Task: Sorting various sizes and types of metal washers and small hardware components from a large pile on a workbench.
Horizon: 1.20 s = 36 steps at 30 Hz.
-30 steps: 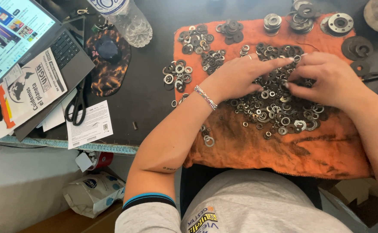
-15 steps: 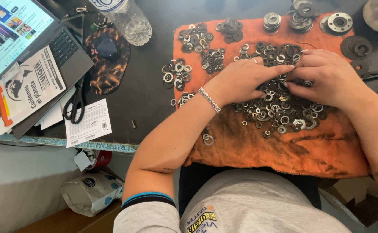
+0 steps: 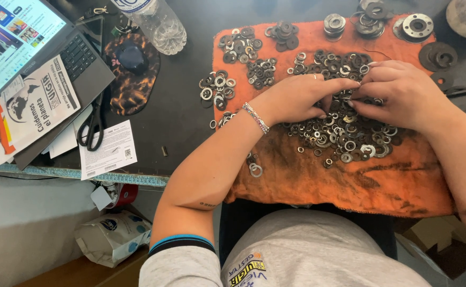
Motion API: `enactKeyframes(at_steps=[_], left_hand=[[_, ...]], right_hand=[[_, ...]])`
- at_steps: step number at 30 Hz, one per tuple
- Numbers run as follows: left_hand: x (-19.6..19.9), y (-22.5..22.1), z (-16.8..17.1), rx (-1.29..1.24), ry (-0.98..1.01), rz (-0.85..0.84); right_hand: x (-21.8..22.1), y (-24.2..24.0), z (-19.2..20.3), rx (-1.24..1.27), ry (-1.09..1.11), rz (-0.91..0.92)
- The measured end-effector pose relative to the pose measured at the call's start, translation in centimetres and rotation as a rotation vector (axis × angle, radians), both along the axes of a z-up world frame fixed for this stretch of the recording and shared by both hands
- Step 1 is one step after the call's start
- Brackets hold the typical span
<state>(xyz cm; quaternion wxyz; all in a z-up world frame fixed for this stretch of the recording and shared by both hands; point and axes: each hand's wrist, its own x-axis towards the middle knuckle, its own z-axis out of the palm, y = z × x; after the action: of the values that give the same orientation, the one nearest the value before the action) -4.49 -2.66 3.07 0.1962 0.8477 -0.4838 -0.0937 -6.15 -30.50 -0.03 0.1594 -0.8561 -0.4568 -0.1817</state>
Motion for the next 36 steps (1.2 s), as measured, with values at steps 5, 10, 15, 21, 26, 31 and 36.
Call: enactKeyframes(at_steps=[5,10,15,21,26,31,36], left_hand=[[-0.1,1.3,2.6,-0.051,0.149,0.013],[-1.2,5.3,7.9,0.062,0.453,0.099],[-1.4,7.2,10.5,0.528,0.596,0.168],[0.0,10.3,9.9,0.673,0.319,0.343],[-1.1,11.7,12.1,0.702,0.419,0.522],[1.5,12.4,7.8,0.474,0.388,0.464],[3.3,7.8,2.9,-0.028,0.096,0.241]], right_hand=[[-0.4,0.1,0.7,-0.014,0.009,-0.023],[-0.7,0.1,0.3,-0.024,0.011,-0.026],[0.0,-1.0,-1.8,-0.017,-0.026,-0.094],[0.1,-0.9,-2.0,0.066,0.038,-0.058],[-0.2,-0.6,-1.6,0.052,0.044,-0.068],[-0.3,-0.2,-0.9,0.121,0.083,-0.029],[-1.6,0.1,1.0,0.142,0.249,-0.14]])
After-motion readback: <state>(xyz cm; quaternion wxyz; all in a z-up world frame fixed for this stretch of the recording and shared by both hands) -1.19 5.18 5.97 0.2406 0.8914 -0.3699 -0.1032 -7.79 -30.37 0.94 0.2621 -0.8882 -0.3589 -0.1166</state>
